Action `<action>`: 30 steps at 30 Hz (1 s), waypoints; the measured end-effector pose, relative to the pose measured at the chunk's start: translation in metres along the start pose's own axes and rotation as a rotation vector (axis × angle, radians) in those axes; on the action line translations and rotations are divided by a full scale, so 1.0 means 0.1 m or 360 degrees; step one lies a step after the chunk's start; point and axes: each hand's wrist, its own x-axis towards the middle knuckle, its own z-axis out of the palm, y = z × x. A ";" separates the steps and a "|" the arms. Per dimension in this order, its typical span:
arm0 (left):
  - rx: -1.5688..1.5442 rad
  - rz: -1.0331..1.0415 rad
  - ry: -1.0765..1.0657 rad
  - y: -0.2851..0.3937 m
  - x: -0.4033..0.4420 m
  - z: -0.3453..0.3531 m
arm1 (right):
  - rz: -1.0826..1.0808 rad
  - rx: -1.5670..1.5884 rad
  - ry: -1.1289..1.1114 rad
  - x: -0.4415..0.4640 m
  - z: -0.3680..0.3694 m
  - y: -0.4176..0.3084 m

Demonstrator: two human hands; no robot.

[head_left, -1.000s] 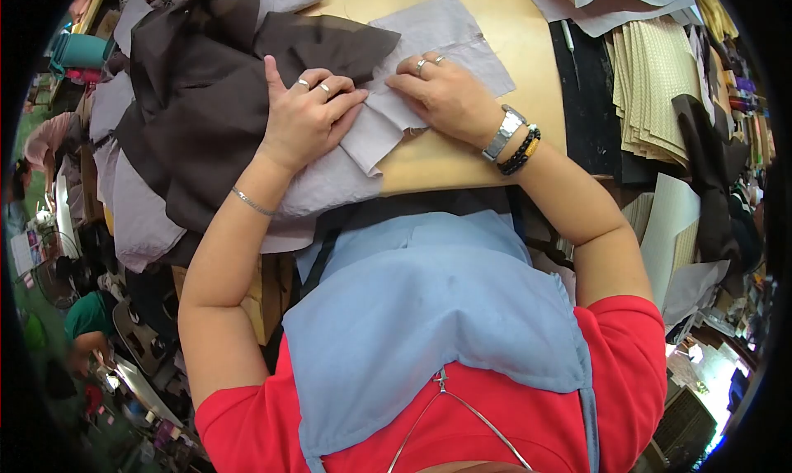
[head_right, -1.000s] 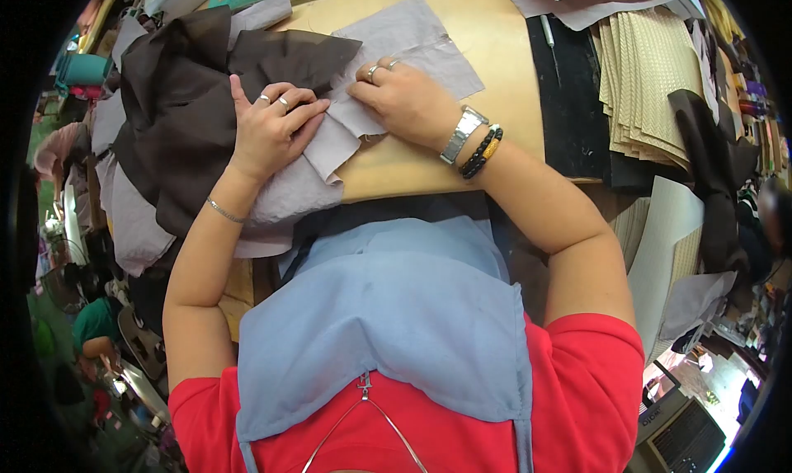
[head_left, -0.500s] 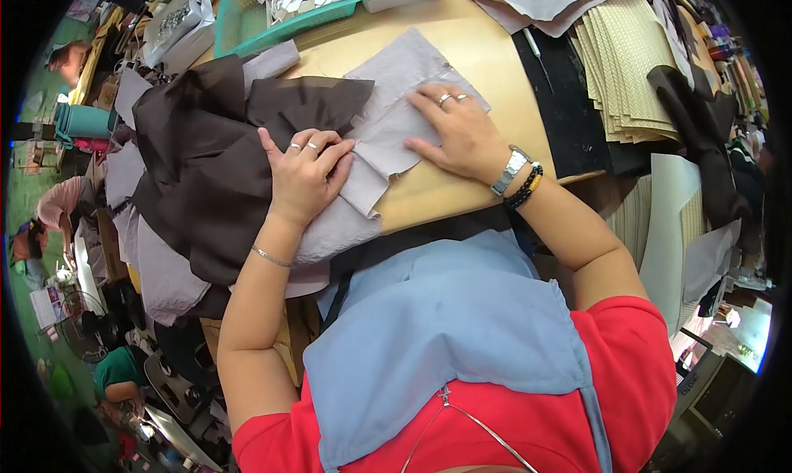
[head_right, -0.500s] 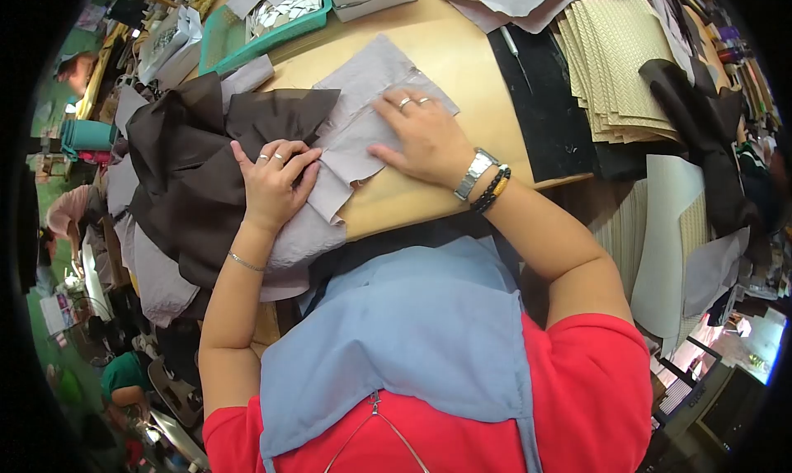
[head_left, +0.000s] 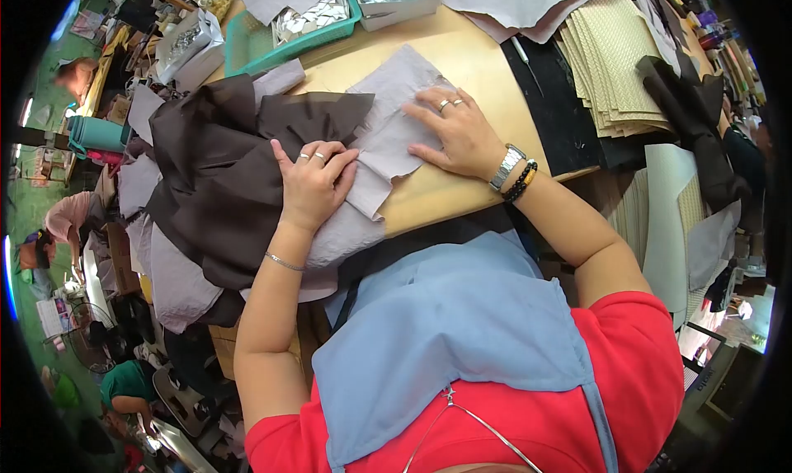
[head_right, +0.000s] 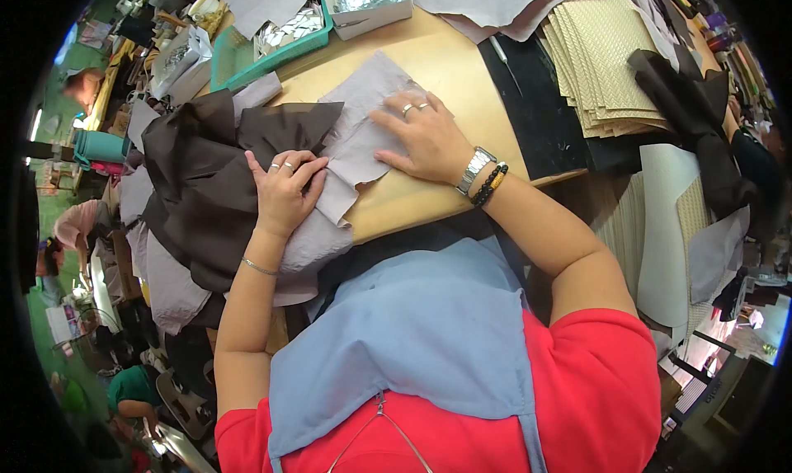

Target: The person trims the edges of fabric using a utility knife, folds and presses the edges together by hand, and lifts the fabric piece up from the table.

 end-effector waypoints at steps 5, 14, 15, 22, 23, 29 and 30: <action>-0.0012 0.0016 0.0017 0.01 -0.02 0.02 | 0.0008 -0.0035 -0.0114 0.04 -0.06 -0.08; -0.0034 -0.0005 0.0036 0.01 -0.04 0.03 | -0.0139 -0.0046 0.0060 0.06 0.11 -0.08; -0.0042 -0.0024 -0.0001 0.02 -0.07 0.02 | -0.0124 -0.0010 0.0000 0.07 0.09 -0.12; -0.0031 -0.0066 -0.0091 0.18 0.09 0.04 | -0.0096 -0.0044 0.0033 0.09 0.07 -0.23; -0.0016 -0.0035 -0.0048 0.21 0.11 0.06 | -0.0075 -0.0013 0.0020 0.08 0.07 -0.23; 0.0035 -0.0101 -0.0290 0.20 -0.01 0.13 | 0.0184 0.0149 0.0070 0.00 0.13 -0.10; 0.0031 -0.0115 -0.0282 0.18 -0.05 0.12 | 0.0208 0.0106 0.0082 0.01 0.11 -0.06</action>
